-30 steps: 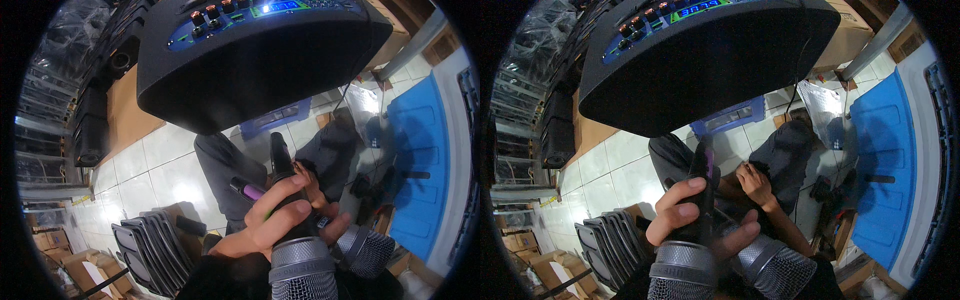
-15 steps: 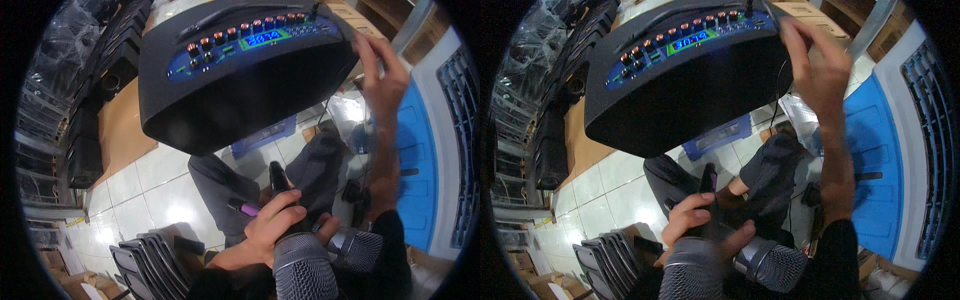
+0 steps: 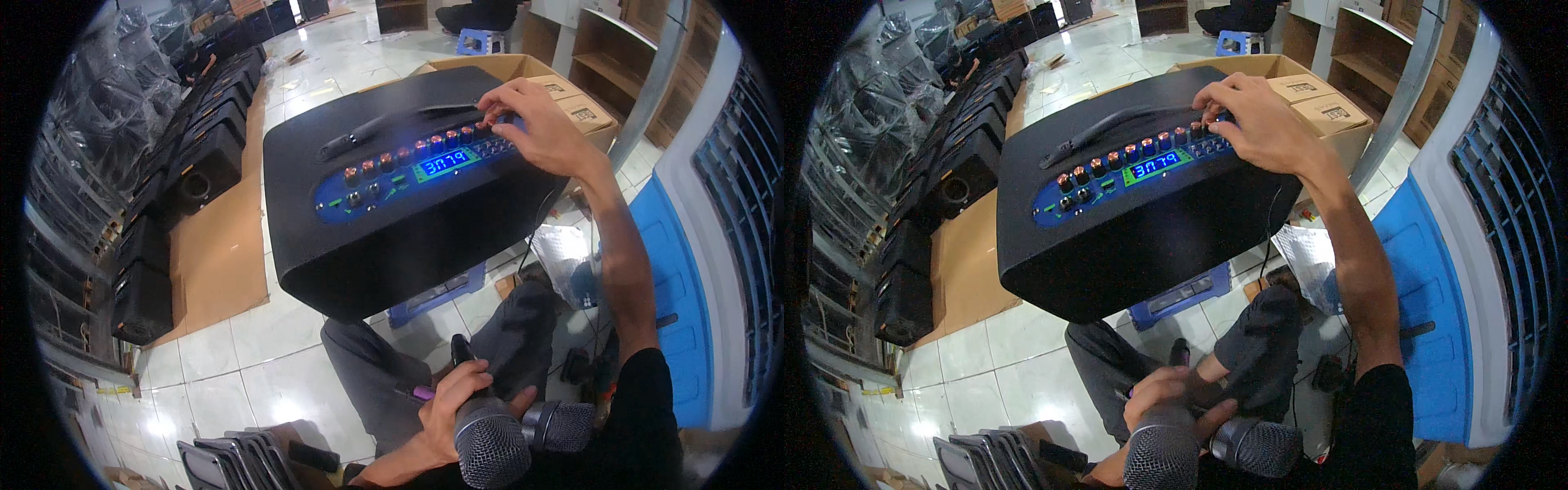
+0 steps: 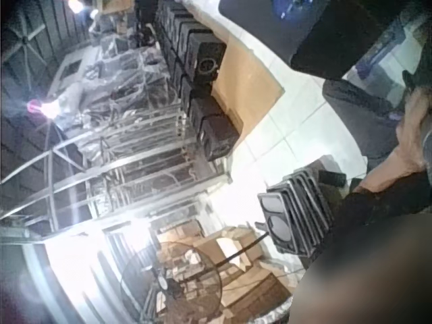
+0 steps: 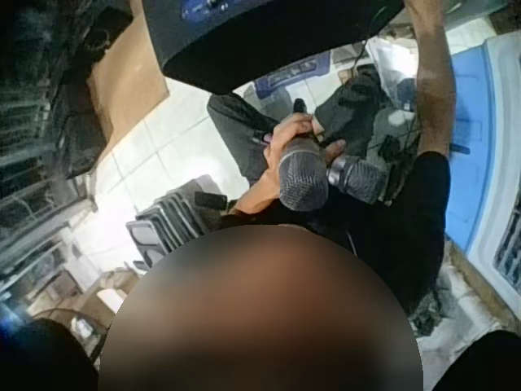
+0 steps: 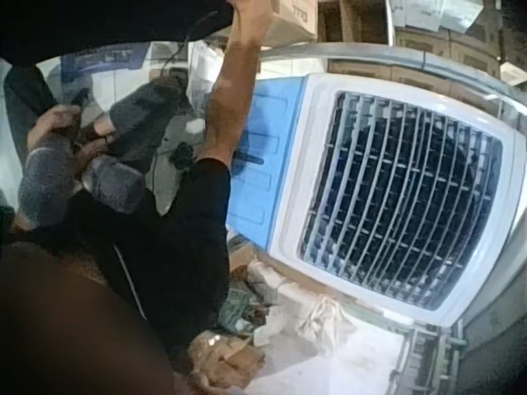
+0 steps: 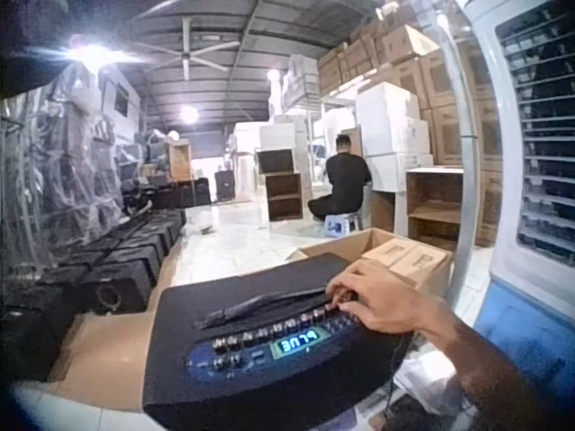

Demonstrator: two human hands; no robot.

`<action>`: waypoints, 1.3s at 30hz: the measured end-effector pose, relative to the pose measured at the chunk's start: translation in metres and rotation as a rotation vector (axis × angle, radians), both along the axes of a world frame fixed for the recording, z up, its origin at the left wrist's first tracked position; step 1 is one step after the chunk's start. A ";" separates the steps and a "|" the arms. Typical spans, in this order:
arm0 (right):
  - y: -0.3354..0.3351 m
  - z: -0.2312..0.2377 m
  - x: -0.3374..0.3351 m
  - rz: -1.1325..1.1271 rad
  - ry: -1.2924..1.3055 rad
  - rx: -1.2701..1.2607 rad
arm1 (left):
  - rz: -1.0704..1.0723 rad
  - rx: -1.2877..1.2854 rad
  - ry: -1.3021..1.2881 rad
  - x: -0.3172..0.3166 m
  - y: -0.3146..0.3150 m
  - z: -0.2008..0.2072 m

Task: The person sits on the floor and adjusts knobs on a portable speaker while holding two wireless microphones. They then wrap one microphone in bubble wrap and place it into a cardboard box, securing the box with a plastic tie.

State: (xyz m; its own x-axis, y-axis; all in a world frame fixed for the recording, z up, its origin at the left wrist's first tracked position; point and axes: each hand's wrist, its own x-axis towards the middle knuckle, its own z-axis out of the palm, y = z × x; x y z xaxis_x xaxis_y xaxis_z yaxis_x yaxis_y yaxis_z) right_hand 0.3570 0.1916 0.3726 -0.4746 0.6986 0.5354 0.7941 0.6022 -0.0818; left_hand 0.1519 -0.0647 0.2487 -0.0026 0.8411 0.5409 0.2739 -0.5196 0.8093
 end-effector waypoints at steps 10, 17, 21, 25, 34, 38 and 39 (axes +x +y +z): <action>0.006 -0.011 0.002 0.009 0.010 0.049 | 0.053 -0.127 -0.060 -0.001 0.002 0.010; 0.010 -0.017 0.032 0.144 0.358 0.173 | 0.138 -0.011 -0.132 -0.004 0.005 0.034; 0.040 -0.025 0.071 -0.352 0.620 0.130 | 0.193 -0.096 -0.141 0.000 0.002 0.051; 0.061 -0.039 0.093 -0.450 0.355 -0.140 | 0.248 0.020 -0.224 0.009 0.010 0.055; 0.053 -0.038 0.083 -0.415 0.381 -0.181 | 0.258 0.077 -0.176 0.018 0.022 0.052; 0.051 -0.038 0.081 -0.409 0.392 -0.184 | 0.256 0.072 -0.253 0.023 0.023 0.050; 0.051 -0.038 0.081 -0.402 0.392 -0.188 | 0.255 0.078 -0.257 0.024 0.024 0.050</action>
State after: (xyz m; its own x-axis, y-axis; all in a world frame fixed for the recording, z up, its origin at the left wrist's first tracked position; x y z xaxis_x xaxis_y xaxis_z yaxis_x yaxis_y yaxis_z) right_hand 0.4382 0.2430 0.3349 0.0557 0.8824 0.4671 0.8460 0.2068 -0.4915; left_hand 0.1758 -0.0406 0.2988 -0.3512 0.7523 0.5574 0.1957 -0.5232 0.8294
